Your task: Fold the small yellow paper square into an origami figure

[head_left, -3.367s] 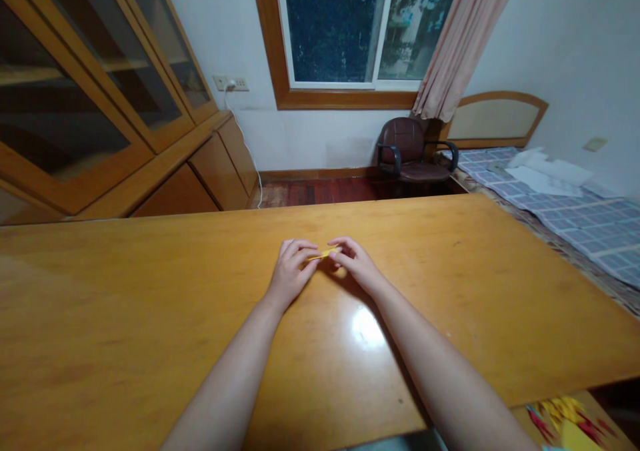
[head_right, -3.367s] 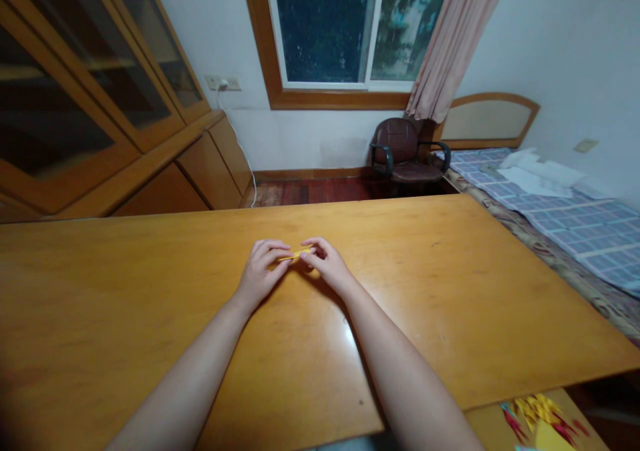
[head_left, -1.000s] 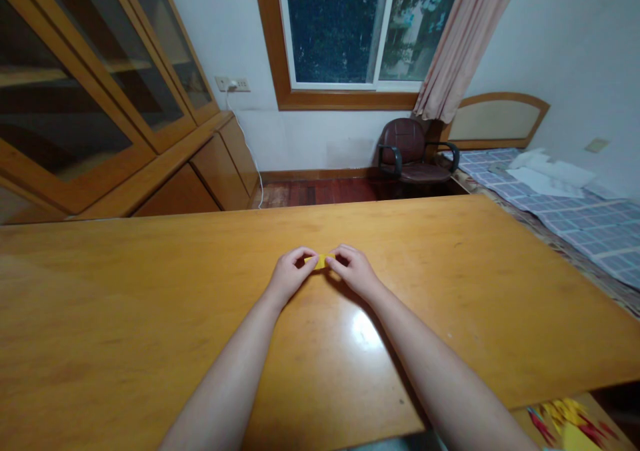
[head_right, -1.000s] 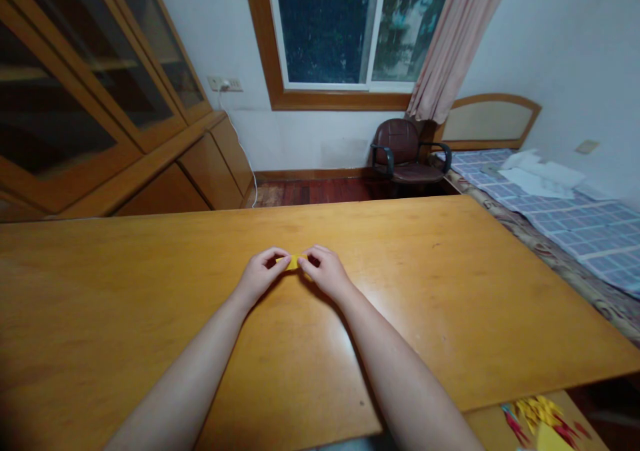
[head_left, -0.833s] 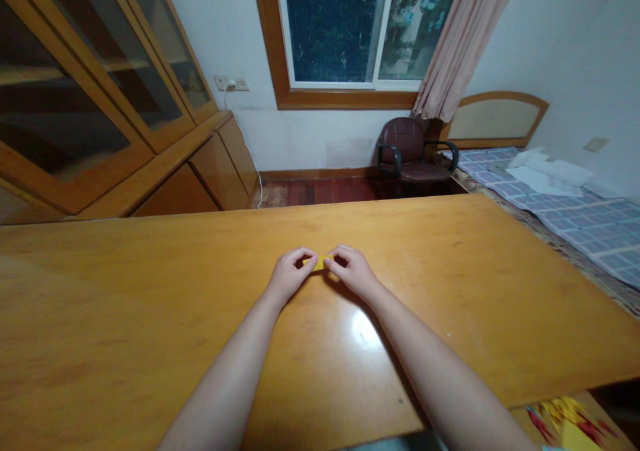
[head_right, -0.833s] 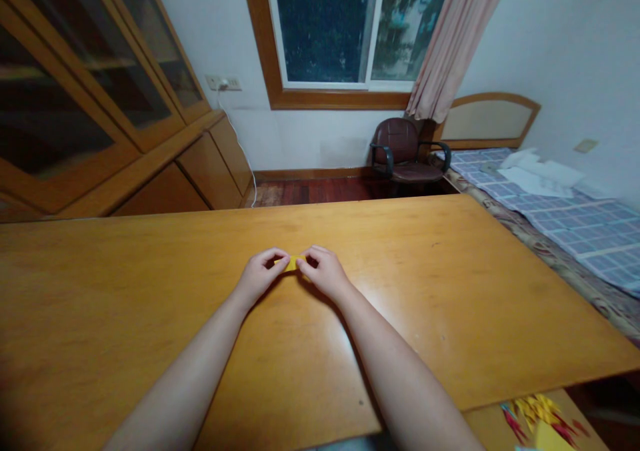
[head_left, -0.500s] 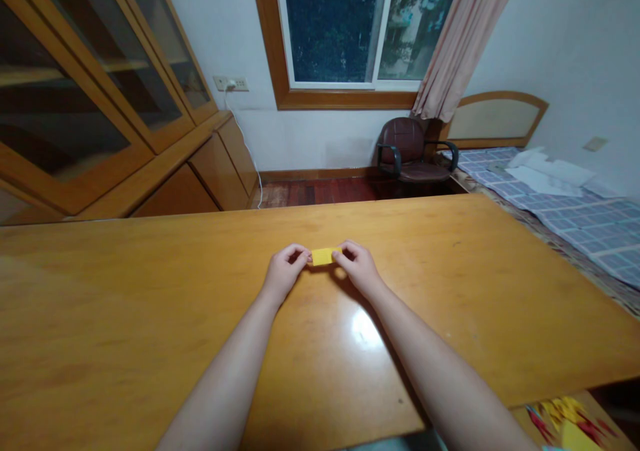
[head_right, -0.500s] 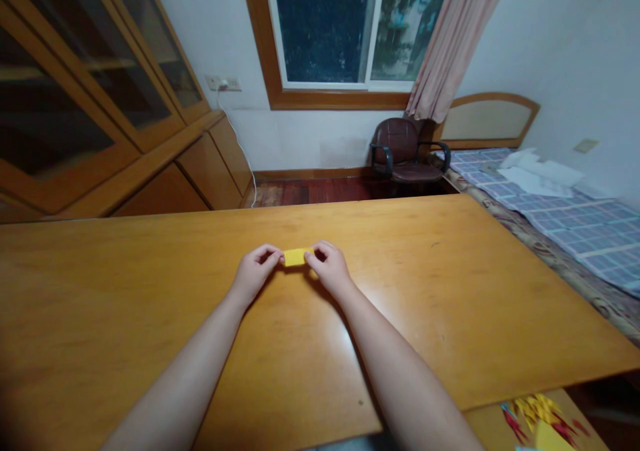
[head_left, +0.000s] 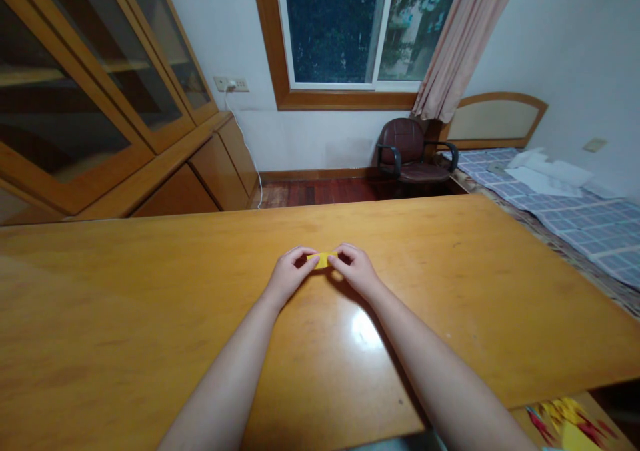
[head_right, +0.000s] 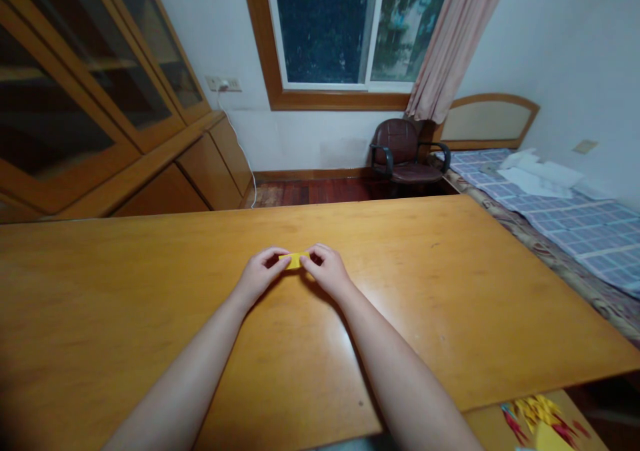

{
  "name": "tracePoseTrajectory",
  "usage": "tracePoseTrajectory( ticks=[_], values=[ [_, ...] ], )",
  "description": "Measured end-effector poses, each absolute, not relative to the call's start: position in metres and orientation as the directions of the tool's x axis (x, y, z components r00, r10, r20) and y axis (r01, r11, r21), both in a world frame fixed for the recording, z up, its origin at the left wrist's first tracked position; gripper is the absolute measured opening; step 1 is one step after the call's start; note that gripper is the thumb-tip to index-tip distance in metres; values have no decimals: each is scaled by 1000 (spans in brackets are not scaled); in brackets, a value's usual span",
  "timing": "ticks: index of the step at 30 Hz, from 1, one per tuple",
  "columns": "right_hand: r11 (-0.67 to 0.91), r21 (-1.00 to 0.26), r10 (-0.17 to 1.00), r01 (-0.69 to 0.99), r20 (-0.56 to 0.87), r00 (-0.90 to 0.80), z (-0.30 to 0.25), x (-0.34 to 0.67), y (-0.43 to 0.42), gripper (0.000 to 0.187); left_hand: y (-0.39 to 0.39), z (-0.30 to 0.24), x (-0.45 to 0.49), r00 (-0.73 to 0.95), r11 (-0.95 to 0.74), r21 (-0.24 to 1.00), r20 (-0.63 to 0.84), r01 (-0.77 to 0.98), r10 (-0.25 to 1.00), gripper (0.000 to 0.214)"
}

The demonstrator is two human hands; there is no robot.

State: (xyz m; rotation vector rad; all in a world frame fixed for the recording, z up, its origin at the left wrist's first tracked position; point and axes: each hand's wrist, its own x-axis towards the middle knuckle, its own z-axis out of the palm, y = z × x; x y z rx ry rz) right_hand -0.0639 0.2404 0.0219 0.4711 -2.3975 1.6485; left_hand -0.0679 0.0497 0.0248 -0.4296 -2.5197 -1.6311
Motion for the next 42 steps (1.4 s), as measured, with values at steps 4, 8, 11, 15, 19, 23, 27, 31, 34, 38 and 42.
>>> tracePoseTrajectory(
  ticks=[4,8,11,15,19,23,27,31,34,38,42],
  values=[
    [378,-821,-185,-429,387,-903,25,-62,239,7,52,25,-66,-931,451,816,286,360,226,18],
    [395,-773,-231,-497,441,-868,23,-61,238,7,53,26,-65,-912,484,776,303,405,276,18],
    [427,-739,-246,-521,460,-853,23,-61,239,9,53,27,-64,-900,506,748,307,429,308,19],
    [461,-707,-261,-536,469,-844,24,-60,238,9,53,28,-63,-885,535,709,323,460,334,20],
    [491,-687,-241,-536,484,-841,26,-59,237,10,53,28,-63,-875,549,681,351,483,335,20],
    [515,-708,-150,-484,481,-864,24,-63,241,10,50,28,-64,-888,543,703,356,459,289,19],
    [500,-772,22,-393,465,-885,20,-70,253,9,48,28,-65,-915,524,751,351,401,198,20],
    [449,-815,61,-366,436,-898,20,-71,257,11,48,28,-66,-929,482,795,335,368,157,21],
    [391,-827,-59,-403,414,-908,21,-67,250,13,49,27,-65,-923,479,789,328,385,201,20],
    [419,-788,-202,-451,404,-892,19,-64,242,12,51,27,-65,-909,497,762,333,415,250,21],
    [428,-769,-233,-475,413,-880,18,-64,242,14,51,28,-64,-901,504,748,329,431,283,21]
  ],
)
